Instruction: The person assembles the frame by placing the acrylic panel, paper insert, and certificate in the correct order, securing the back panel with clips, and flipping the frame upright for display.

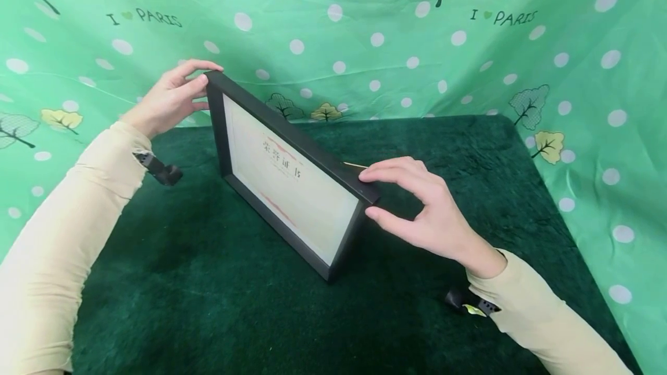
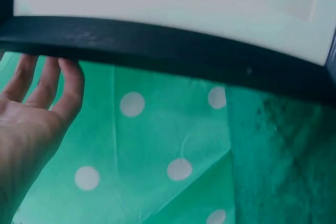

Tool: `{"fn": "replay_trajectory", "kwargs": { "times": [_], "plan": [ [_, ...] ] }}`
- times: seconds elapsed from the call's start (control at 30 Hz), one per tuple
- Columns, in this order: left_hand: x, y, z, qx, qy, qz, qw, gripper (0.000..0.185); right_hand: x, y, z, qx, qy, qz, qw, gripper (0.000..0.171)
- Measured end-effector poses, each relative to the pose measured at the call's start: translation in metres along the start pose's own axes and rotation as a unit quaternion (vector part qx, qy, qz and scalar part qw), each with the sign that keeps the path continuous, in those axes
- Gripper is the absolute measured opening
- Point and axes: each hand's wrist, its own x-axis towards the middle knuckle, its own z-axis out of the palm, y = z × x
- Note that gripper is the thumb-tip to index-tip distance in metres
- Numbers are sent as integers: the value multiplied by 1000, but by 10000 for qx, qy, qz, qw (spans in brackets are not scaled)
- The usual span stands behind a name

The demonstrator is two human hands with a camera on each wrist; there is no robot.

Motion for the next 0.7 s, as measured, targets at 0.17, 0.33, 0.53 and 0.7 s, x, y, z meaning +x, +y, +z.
{"fn": "replay_trajectory", "kwargs": {
  "times": [0.17,0.33,0.53,0.7],
  "plan": [
    [-18,12,-7,641,-86,-351,9973,33,-2,0,-9,625,-72,216,9978,41],
    [-33,18,-11,948,-207,-463,9942,32,-3,0,-20,640,-6,412,9971,44],
    [-48,21,-12,591,-573,-314,9961,27,-4,5,-28,863,328,681,9934,42],
    [-57,25,-8,259,-948,-270,9948,26,-3,12,-36,1372,731,925,9835,36]
  ]
}}
